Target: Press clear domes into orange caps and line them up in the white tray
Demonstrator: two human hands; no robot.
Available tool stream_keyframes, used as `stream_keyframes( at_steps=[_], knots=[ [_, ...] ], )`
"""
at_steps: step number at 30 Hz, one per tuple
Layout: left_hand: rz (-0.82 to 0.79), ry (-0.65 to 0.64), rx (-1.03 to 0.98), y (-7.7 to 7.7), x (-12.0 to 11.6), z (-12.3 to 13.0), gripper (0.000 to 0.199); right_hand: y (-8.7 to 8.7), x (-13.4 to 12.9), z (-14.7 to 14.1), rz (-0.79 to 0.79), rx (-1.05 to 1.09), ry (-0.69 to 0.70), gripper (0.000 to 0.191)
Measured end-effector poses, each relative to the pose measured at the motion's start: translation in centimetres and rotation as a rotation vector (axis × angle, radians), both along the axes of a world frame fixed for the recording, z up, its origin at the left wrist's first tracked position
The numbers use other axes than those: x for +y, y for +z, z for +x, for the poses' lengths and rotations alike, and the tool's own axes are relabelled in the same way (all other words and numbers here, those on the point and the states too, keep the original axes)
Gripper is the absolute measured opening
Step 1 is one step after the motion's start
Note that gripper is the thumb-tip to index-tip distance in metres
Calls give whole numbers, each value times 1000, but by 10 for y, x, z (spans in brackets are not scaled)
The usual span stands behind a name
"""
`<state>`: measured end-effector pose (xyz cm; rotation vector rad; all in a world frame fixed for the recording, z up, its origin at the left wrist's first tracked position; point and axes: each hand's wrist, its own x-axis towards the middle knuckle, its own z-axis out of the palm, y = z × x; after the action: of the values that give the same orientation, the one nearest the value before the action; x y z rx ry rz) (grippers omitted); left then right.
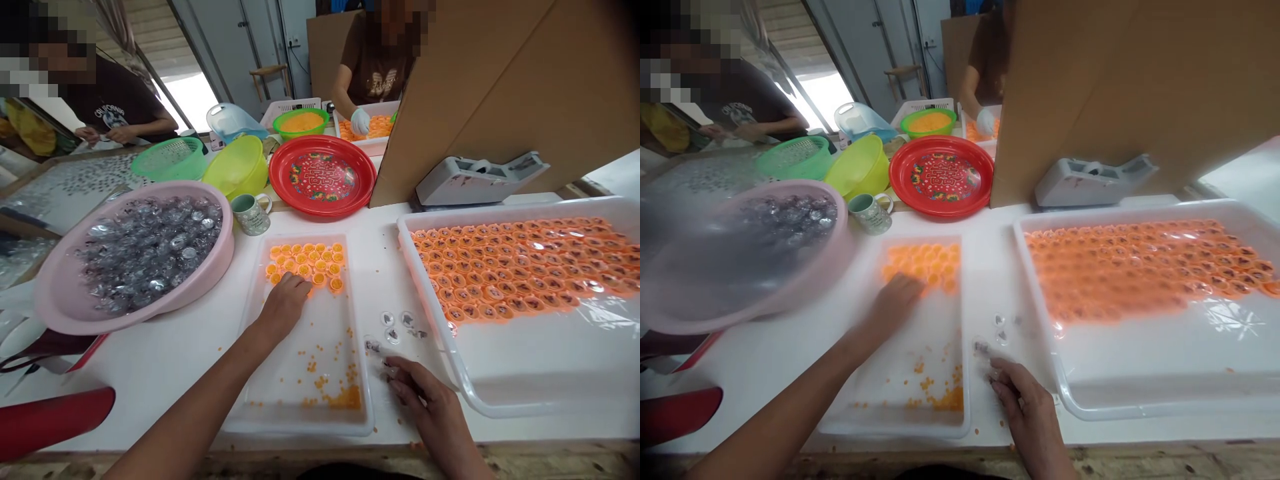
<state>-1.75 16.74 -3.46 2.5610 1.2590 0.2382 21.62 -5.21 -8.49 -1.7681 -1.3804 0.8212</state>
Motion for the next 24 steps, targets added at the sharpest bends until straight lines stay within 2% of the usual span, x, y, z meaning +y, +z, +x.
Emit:
stream_keyframes(
  at_steps=[3,6,10,12,14,19,21,24],
  knots=[
    [-54,23,-55,8,-10,0,35,6,0,1,-86,74,-65,23],
    [-140,28,-119,15,-38,1,39,26,5,3,-74,221,-55,19],
    [-473,70,-418,22,-83,9,26,57,24,-9,-32,480,29,13],
    [-595,93,-561,25,-98,15,21,64,33,-21,-56,591,62,13],
    [-641,110,-608,29,-107,22,18,64,39,-31,-97,636,62,15],
    [-718,163,-655,31,-115,33,18,57,42,-42,-90,510,13,6],
    [-708,155,-682,29,-118,35,16,57,41,-42,-52,405,0,3],
    [-813,180,-719,27,-123,38,17,59,39,-41,42,179,-20,1]
  ],
)
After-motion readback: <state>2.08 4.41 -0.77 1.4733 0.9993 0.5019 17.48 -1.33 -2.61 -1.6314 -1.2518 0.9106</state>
